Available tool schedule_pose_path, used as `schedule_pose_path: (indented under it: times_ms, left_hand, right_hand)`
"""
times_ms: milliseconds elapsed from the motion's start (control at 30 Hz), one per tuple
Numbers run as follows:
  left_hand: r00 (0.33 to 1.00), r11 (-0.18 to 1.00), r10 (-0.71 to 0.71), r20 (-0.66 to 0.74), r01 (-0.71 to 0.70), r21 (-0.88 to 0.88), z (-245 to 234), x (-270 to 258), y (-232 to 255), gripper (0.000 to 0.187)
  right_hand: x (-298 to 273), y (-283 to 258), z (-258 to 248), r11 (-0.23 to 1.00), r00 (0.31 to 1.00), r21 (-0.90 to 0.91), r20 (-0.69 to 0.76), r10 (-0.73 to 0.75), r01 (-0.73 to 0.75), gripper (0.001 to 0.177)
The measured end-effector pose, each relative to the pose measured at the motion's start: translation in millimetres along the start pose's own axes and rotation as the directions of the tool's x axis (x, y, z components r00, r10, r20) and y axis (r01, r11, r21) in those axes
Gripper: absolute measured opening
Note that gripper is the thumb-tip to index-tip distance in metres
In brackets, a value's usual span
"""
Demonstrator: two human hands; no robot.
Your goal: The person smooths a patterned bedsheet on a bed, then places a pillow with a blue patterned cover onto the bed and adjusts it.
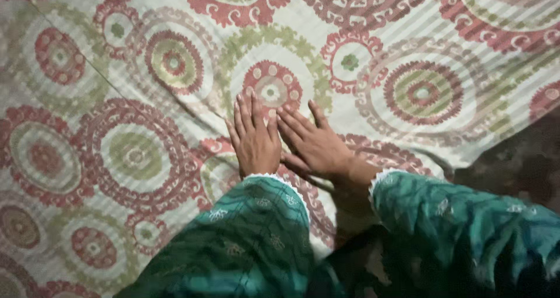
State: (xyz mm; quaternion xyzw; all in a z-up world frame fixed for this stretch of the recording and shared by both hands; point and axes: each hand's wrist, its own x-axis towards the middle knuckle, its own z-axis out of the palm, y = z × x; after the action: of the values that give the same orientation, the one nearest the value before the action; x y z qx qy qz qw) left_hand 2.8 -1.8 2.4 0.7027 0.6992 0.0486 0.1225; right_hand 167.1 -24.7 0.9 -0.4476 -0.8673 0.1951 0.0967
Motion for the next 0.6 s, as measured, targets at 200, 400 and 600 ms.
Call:
schedule_pose_path:
  times_ms: [200, 400, 600]
  left_hand:
    - [0.993, 0.995, -0.101, 0.055, 0.099, 0.033, -12.6, -20.4, 41.2, 0.066]
    - [0.936, 0.941, 0.334, 0.111, -0.325, -0.095, 19.9, -53.3, 113.4, 0.059]
    - [0.902, 0.944, 0.324, 0.285, -0.288, -0.161, 56.6, -108.1, 104.9, 0.060]
  right_hand:
    - [-44.6, 27.0, -21.0, 0.999, 0.998, 0.000, 0.043, -0.040, 0.040, 0.069]
    - [-138.3, 70.4, -67.6, 0.979, 0.995, -0.203, -0.096, -0.013, -0.007, 0.064]
    - [-178.4, 1.7, -28.5, 0.964, 0.987, -0.220, -0.091, 0.131, -0.148, 0.060]
